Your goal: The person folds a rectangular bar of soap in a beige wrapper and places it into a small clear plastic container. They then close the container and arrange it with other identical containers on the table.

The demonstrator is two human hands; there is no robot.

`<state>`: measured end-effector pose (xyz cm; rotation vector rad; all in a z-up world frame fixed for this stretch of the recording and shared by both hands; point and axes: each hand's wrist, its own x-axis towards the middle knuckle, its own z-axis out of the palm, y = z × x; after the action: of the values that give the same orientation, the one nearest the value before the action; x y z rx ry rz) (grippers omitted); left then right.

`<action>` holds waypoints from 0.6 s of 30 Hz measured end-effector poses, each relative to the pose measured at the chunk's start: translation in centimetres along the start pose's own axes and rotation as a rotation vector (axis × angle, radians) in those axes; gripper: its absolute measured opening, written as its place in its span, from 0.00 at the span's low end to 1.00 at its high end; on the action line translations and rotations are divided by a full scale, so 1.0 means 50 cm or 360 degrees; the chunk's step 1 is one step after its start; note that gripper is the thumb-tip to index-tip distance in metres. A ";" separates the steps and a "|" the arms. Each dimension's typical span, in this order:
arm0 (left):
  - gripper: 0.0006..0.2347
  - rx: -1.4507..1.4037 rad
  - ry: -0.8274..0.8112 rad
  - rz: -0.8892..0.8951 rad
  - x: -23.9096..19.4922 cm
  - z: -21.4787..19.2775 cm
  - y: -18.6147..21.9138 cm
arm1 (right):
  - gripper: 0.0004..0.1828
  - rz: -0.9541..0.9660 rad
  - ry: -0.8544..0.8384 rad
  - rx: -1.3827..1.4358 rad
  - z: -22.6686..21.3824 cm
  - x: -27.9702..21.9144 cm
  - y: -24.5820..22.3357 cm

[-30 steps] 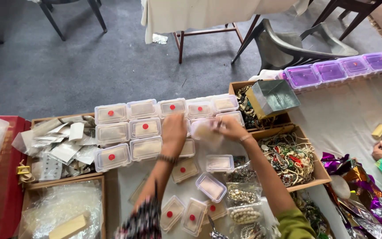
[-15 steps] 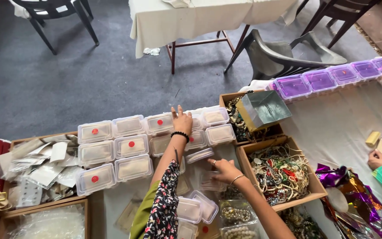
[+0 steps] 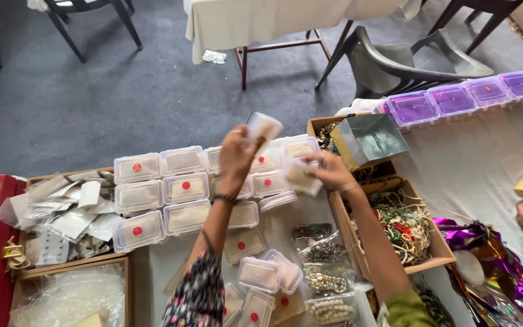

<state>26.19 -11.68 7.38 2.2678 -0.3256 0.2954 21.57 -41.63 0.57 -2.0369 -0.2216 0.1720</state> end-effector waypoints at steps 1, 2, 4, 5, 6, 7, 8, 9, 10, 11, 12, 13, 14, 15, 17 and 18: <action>0.20 -0.0347 0.0171 -0.0177 -0.024 -0.048 0.018 | 0.20 -0.0036 0.0068 -0.0158 0.006 0.051 -0.019; 0.20 -0.0695 0.0341 -0.0353 -0.048 -0.096 0.037 | 0.21 -0.0072 0.0137 -0.0315 0.013 0.103 -0.038; 0.20 -0.0794 0.0318 -0.0605 -0.143 -0.161 0.048 | 0.21 -0.0105 -0.0051 -0.0594 0.040 0.219 -0.004; 0.21 -0.0894 0.0289 -0.0845 -0.187 -0.194 0.054 | 0.22 -0.0141 -0.0228 -0.0872 0.054 0.282 0.011; 0.21 -0.0890 0.0299 -0.0845 -0.245 -0.199 0.053 | 0.22 -0.0151 -0.0232 -0.0870 0.081 0.325 0.041; 0.18 -0.0870 0.0262 -0.0965 -0.301 -0.205 0.051 | 0.22 -0.0044 -0.0392 -0.1018 0.108 0.370 0.071; 0.16 -0.0850 0.0223 -0.1085 -0.357 -0.209 0.048 | 0.23 0.0065 -0.0552 -0.1166 0.135 0.415 0.099; 0.16 -0.0850 0.0233 -0.1081 -0.424 -0.176 0.011 | 0.23 0.0055 -0.0551 -0.1169 0.154 0.440 0.129; 0.17 -0.0982 0.0191 -0.1196 -0.490 -0.143 -0.027 | 0.22 0.0148 -0.0629 -0.1172 0.173 0.466 0.158; 0.18 -0.1114 0.0148 -0.1311 -0.557 -0.109 -0.063 | 0.21 0.0243 -0.0707 -0.1173 0.192 0.489 0.187; 0.18 -0.1114 0.0156 -0.1306 -0.611 -0.084 -0.098 | 0.21 0.0235 -0.0706 -0.1176 0.200 0.487 0.191; 0.18 -0.1086 0.0032 -0.1470 -0.668 -0.057 -0.131 | 0.19 0.0359 -0.0710 -0.1135 0.205 0.478 0.198; 0.19 -0.1055 -0.0095 -0.1632 -0.724 -0.029 -0.164 | 0.17 0.0483 -0.0714 -0.1093 0.209 0.469 0.206; 0.19 -0.1055 -0.0093 -0.1636 -0.777 0.008 -0.204 | 0.17 0.0483 -0.0718 -0.1093 0.210 0.447 0.184; 0.20 -0.1308 0.0296 -0.1336 -0.889 0.081 -0.280 | 0.15 0.0088 -0.0527 -0.0797 0.209 0.395 0.145; 0.20 -0.1305 0.0290 -0.1344 -0.900 0.063 -0.302 | 0.15 0.0095 -0.0530 -0.0792 0.205 0.363 0.101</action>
<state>-10.81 1.80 -19.28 1.3798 0.5263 -0.0800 37.45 -30.89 -9.09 -2.5026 -0.4463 0.5400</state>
